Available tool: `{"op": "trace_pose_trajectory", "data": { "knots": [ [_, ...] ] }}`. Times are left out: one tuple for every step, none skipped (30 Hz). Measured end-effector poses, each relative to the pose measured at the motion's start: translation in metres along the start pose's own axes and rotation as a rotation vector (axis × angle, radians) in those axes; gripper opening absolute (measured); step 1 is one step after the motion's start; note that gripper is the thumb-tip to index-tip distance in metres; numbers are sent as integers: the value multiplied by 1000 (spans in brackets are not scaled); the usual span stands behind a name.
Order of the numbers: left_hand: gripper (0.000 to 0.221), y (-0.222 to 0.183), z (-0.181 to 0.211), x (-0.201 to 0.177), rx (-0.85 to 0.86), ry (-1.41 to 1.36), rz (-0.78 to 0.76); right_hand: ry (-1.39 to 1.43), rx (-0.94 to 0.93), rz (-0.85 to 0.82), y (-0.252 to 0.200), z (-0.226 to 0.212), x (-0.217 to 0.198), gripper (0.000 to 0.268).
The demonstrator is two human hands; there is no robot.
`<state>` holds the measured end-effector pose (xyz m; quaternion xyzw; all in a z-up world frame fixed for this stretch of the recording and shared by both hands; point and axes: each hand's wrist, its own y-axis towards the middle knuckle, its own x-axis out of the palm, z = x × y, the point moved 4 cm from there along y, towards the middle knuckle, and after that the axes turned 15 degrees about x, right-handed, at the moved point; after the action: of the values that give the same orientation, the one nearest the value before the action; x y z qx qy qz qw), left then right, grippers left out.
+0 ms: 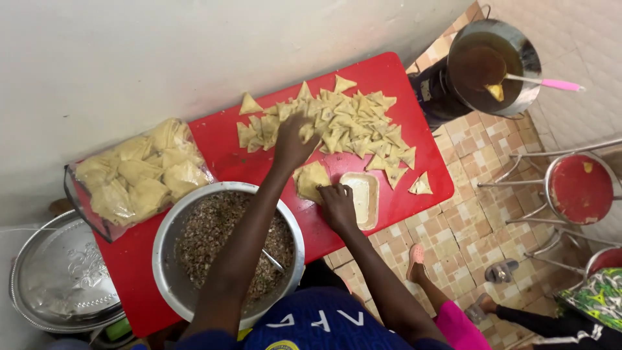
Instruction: Filling and folding samosa pastry wrappers with a meat and lentil mixture on a red table
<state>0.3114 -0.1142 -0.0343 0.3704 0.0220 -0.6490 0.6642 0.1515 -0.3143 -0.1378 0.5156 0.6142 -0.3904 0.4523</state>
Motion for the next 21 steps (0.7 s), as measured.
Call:
{"op": "trace_pose_trajectory", "data": {
  "knots": [
    [53,-11,13,-22,7,4,10,-2,-9,9,5,3,0,52],
    [50,-23,26,-44,6,-48,56,-3,4,-5,11,6,1,51],
    [49,-37,38,-67,3,-101,101,-4,16,-21,15,9,3,51],
    [49,-50,50,-85,8,-97,111,-5,7,-15,24,17,11,51],
    [42,-68,57,-100,-163,-179,101,-11,55,-74,29,27,20,45],
    [35,-88,65,-114,-332,-261,90,-17,104,-133,34,37,30,39],
    [35,-105,64,-116,-335,-263,96,-22,99,-135,38,32,18,39],
    [32,-125,60,-116,-414,-318,88,-6,120,-138,42,27,6,38],
    [30,-139,55,-116,-484,-372,86,9,136,-132,53,23,-7,36],
    [30,-154,54,-111,-478,-373,98,3,126,-125,54,11,-22,36],
    [26,-166,50,-101,-542,-536,79,122,96,72,61,-2,-45,19],
    [23,-178,47,-90,-600,-699,58,245,63,268,66,-14,-68,2],
    [23,-174,58,-96,-593,-700,72,242,49,272,68,-32,-89,2],
    [35,-172,69,-98,-641,-887,96,247,1,345,68,-50,-112,9],
    [48,-175,83,-100,-696,-1078,111,251,-37,410,60,-68,-134,16],
    [48,-180,81,-97,-698,-1081,117,249,-41,406,46,-86,-154,16],
    [61,-181,80,-93,-672,-1205,112,400,24,238,39,-102,-169,14],
    [76,-181,78,-89,-643,-1328,106,547,90,66,31,-118,-184,13],
    [76,-177,78,-94,-639,-1326,111,547,84,66,23,-138,-203,13],
    [74,-172,78,-98,-636,-1380,144,745,199,78,16,-151,-221,16],
    [73,-170,81,-101,-639,-1437,170,939,325,89,4,-162,-239,19]
  ]
}}
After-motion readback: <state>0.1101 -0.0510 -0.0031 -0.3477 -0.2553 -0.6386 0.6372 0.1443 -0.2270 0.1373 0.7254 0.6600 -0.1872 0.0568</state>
